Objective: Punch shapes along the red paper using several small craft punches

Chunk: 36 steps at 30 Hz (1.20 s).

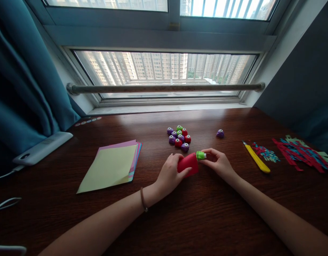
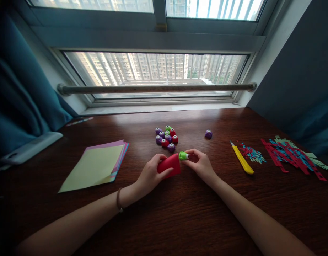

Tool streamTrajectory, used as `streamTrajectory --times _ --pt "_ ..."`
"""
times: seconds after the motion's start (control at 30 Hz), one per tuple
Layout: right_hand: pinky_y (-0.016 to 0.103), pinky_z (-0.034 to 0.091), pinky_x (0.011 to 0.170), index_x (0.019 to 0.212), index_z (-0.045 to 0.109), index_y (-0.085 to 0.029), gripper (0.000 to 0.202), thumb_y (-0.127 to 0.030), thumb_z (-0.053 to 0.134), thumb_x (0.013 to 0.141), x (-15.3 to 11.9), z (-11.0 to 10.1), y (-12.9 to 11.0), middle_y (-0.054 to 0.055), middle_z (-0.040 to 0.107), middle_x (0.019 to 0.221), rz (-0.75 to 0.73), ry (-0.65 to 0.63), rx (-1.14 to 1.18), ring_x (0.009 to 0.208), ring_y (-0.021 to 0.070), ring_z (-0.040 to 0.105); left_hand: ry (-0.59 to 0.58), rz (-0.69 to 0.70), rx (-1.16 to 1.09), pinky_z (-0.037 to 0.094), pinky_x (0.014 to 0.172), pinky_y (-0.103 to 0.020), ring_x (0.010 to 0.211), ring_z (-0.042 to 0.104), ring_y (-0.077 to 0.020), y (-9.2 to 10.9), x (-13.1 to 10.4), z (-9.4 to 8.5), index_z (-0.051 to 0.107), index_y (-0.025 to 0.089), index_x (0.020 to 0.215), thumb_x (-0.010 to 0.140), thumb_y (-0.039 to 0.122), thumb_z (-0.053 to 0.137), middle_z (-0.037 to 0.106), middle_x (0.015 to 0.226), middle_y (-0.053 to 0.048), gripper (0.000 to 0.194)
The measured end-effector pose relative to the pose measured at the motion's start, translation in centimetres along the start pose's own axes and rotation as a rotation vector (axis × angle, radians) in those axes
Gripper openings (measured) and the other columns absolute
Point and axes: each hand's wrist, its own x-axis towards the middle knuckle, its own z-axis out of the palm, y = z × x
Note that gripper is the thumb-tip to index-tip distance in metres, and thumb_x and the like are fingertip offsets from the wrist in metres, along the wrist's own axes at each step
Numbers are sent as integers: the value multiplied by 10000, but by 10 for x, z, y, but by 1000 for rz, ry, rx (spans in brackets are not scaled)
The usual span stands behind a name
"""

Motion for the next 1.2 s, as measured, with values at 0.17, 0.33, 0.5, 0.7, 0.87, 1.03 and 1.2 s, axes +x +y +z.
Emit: streamTrajectory --times 0.17,0.33,0.5,0.7,0.87,1.03,1.2 --pt "313 510 800 865 577 -168 329 -281 758 615 -1 2 0 44 649 889 -16 -4 0 841 189 618 -5 13 -20 407 797 -339 880 523 -226 3 0 -1 474 192 958 778 289 641 544 893 -20 264" --pt "317 502 817 854 572 -172 332 -269 767 603 -2 2 4 45 630 918 -30 -6 5 860 191 607 -5 5 -15 410 783 -331 879 524 -225 2 0 -1 475 189 951 774 280 645 542 900 -27 261" --pt "314 491 831 856 569 -170 318 -265 757 618 -3 2 3 46 613 936 -64 -17 -1 871 187 599 -7 -8 -9 412 775 -323 873 525 -219 2 0 -1 476 186 949 780 259 629 536 904 -33 239" --pt "325 488 836 871 565 -169 320 -272 750 630 -3 3 2 51 606 935 -74 -19 -21 875 187 591 -13 -9 -21 417 779 -331 879 527 -223 3 0 -2 478 186 955 782 261 617 536 914 -39 234" --pt "332 491 833 870 568 -171 290 -293 725 659 -4 3 2 63 592 966 -127 -50 -91 909 204 576 -9 -9 -34 424 766 -328 889 532 -228 3 -1 -3 486 184 957 777 279 622 543 918 -44 245" --pt "323 488 834 884 568 -174 241 -260 694 697 -5 3 1 61 579 976 -148 -90 -123 929 205 568 -8 -14 -52 417 743 -302 831 546 -201 5 0 -3 495 184 945 773 256 627 560 902 -24 229" --pt "333 475 858 917 571 -183 208 -200 650 726 -7 2 -1 58 564 994 -212 -92 -199 945 203 560 -5 -16 -74 406 719 -281 795 540 -178 5 0 -3 496 188 941 771 235 630 558 878 -1 221"
